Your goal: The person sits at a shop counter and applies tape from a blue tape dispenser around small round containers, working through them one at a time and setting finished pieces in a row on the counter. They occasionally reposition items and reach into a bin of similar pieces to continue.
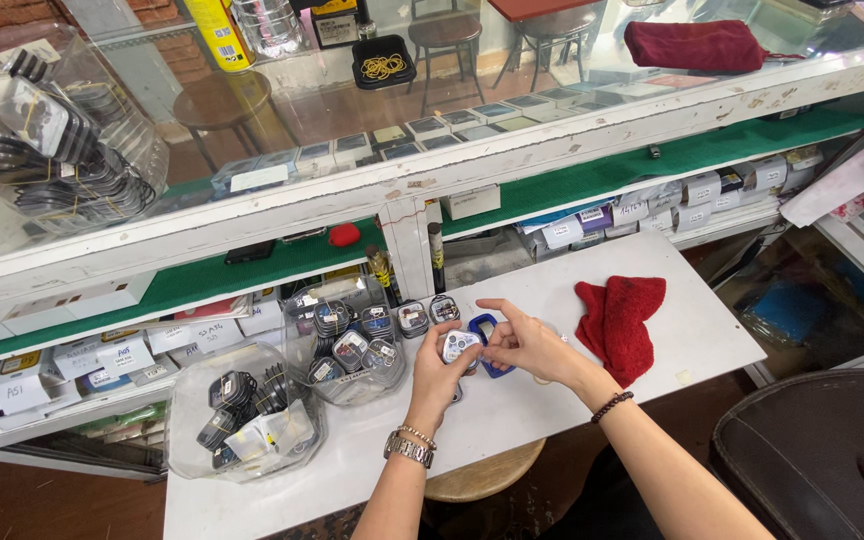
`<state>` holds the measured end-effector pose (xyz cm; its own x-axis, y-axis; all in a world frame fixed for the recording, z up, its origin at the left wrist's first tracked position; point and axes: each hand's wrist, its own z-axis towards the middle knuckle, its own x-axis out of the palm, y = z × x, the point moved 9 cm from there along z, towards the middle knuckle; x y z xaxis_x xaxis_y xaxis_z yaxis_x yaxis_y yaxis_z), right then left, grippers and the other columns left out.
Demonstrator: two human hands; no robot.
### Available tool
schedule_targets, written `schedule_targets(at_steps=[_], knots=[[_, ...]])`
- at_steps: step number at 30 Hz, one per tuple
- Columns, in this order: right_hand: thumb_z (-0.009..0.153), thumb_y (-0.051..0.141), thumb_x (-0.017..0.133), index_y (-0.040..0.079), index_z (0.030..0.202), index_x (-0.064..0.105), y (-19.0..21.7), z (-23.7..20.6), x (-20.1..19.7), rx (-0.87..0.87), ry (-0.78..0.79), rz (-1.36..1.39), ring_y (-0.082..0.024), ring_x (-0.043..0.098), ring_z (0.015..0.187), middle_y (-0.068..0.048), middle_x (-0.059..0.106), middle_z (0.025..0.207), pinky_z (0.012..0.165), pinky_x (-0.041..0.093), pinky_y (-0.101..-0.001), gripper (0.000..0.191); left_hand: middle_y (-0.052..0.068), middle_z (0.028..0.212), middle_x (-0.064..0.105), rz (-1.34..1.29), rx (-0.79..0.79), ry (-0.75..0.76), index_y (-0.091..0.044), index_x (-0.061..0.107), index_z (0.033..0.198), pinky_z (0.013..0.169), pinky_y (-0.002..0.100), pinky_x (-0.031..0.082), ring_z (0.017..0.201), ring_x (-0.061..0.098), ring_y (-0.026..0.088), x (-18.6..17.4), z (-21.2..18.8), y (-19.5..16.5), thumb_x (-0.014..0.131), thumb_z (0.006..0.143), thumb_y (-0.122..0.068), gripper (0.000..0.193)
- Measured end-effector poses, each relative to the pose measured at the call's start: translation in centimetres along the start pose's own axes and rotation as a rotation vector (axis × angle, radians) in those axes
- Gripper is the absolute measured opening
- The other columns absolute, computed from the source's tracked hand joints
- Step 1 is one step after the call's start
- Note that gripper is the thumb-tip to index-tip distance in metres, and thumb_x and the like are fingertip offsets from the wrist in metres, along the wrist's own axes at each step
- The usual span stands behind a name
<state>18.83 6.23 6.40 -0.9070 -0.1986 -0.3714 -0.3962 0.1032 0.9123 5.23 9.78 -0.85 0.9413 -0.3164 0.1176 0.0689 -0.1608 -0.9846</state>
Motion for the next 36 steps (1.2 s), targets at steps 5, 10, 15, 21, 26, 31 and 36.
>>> schedule_targets(at_steps=[5,10,15,21,26,31,36], knots=[[0.089,0.008,0.07,0.012,0.15,0.039,-0.3,0.0,0.0,0.02,-0.006,-0.019,-0.012,0.07,0.076,-0.004,0.071,0.081,0.075,0.061,-0.0273,0.069,0.008,0.101,0.071,-0.019,0.009,-0.002,-0.005,0.061,0.125,0.065,0.026,0.059,0.081,0.069,0.011,0.1,0.3,0.8,0.077,0.087,-0.013,0.042],[0.088,0.005,0.069,0.011,0.148,0.043,-1.2,-0.3,-0.8,-0.063,-0.138,0.032,-0.012,0.07,0.078,-0.005,0.071,0.085,0.075,0.06,-0.0284,0.066,0.005,0.105,0.069,-0.282,-0.095,-0.035,-0.007,0.059,0.125,0.07,0.027,0.06,0.087,0.068,0.01,-0.1,0.9,3.4,0.073,0.089,-0.013,0.039],[0.094,0.002,0.065,0.012,0.139,0.059,0.5,-3.9,-0.6,-0.29,-0.708,-0.236,-0.019,0.066,0.085,-0.008,0.07,0.103,0.073,0.057,-0.0334,0.046,0.005,0.106,0.068,-0.415,-0.123,-0.204,-0.008,0.054,0.126,0.075,0.029,0.059,0.088,0.066,0.011,-1.4,0.8,5.0,0.071,0.09,-0.013,0.04],[0.088,-0.002,0.058,0.009,0.154,0.043,0.2,-3.1,6.9,-0.184,-0.477,-0.645,-0.03,0.054,0.099,-0.013,0.058,0.109,0.09,0.048,-0.041,0.069,0.007,0.107,0.066,-0.259,-0.001,-0.457,-0.005,0.053,0.121,0.076,0.028,0.056,0.09,0.065,0.012,-1.9,-0.3,3.9,0.072,0.091,-0.012,0.036],[0.087,-0.007,0.056,0.009,0.153,0.044,-0.2,-2.6,6.5,-0.251,-0.545,-0.232,-0.027,0.055,0.104,-0.011,0.059,0.119,0.092,0.048,-0.0358,0.068,0.007,0.107,0.066,-0.45,-0.04,-0.454,-0.007,0.053,0.123,0.074,0.028,0.053,0.09,0.063,0.012,-1.6,-0.4,4.2,0.073,0.088,-0.012,0.041],[0.092,-0.007,0.05,0.015,0.153,0.047,-3.3,-1.7,7.1,-0.102,-0.492,0.313,-0.017,0.056,0.104,-0.005,0.057,0.126,0.092,0.048,-0.0276,0.065,0.001,0.105,0.066,-0.56,-0.155,-0.359,-0.008,0.059,0.121,0.078,0.029,0.05,0.092,0.06,0.012,-0.8,0.4,5.6,0.073,0.089,-0.016,0.036],[0.092,-0.008,0.052,0.015,0.15,0.052,-7.0,-1.0,8.3,0.022,-0.482,0.775,-0.01,0.057,0.111,0.0,0.059,0.129,0.101,0.045,-0.0252,0.062,0.003,0.104,0.068,-0.653,-0.191,-0.152,-0.006,0.063,0.113,0.084,0.03,0.049,0.095,0.062,0.014,0.2,0.5,5.8,0.07,0.092,-0.019,0.026]])
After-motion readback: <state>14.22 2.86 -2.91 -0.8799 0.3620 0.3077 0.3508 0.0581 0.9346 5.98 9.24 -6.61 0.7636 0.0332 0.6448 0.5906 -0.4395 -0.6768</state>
